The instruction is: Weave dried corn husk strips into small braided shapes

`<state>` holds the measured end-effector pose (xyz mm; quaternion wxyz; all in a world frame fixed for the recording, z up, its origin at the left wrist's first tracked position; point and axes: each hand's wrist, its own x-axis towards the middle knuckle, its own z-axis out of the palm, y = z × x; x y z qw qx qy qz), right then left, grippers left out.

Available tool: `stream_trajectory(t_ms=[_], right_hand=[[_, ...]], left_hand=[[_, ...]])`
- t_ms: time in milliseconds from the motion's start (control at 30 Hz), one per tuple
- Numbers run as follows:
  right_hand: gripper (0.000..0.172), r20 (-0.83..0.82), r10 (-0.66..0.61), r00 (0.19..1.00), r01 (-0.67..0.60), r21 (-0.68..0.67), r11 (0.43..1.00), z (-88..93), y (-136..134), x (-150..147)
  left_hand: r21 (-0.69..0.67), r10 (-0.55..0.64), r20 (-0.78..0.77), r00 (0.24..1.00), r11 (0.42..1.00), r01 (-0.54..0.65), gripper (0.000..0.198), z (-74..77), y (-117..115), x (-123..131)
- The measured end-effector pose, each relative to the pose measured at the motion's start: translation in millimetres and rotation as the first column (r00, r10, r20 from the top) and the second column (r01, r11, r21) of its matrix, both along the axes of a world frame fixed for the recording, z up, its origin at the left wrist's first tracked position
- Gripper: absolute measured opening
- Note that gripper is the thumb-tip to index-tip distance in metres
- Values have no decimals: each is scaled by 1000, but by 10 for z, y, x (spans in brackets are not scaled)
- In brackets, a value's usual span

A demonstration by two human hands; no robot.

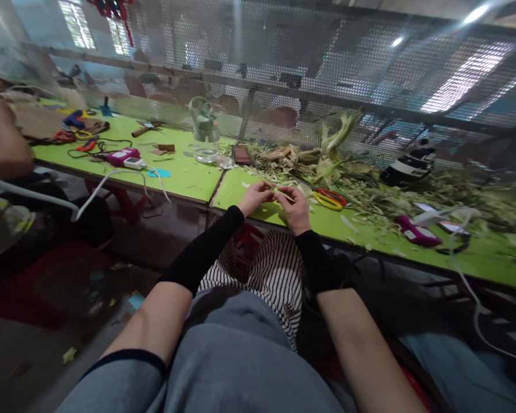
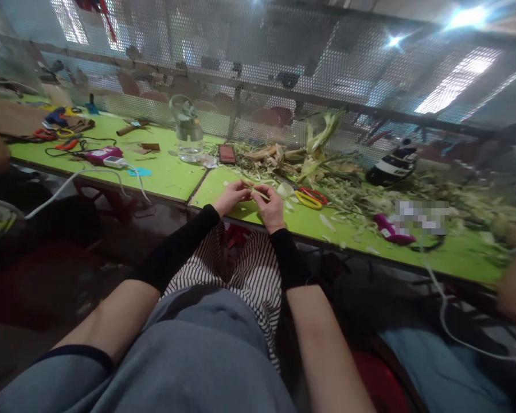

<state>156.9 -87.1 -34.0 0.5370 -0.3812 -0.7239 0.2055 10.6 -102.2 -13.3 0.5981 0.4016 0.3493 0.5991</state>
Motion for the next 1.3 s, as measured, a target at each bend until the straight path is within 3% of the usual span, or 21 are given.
stream_trajectory(t_ms=[167,433,633,867,1000,1300], right_hand=[[31,26,-14,1000,14,12,1000,-30,38,1],[17,94,-145,985,132,131,983,-19,24,-16],[25,54,-197,979,189,118,975,-46,26,-5],[25,43,-178,983,174,93,980,-68,56,0],[32,39,-197,980,193,89,977,-96,119,13],[32,96,-208,973,184,210,960,-54,70,55]], left_hand=[[22,-81,-61,995,996,82,15,-22,13,28],[57,-117,-141,983,990,126,18,-73,61,-2],[45,-143,-161,977,987,152,21,-49,30,7],[34,-109,-99,989,993,113,4,-43,16,-9],[22,-90,-67,994,996,92,8,-52,36,-5],[5,-110,-113,987,994,112,8,-24,1,-18]])
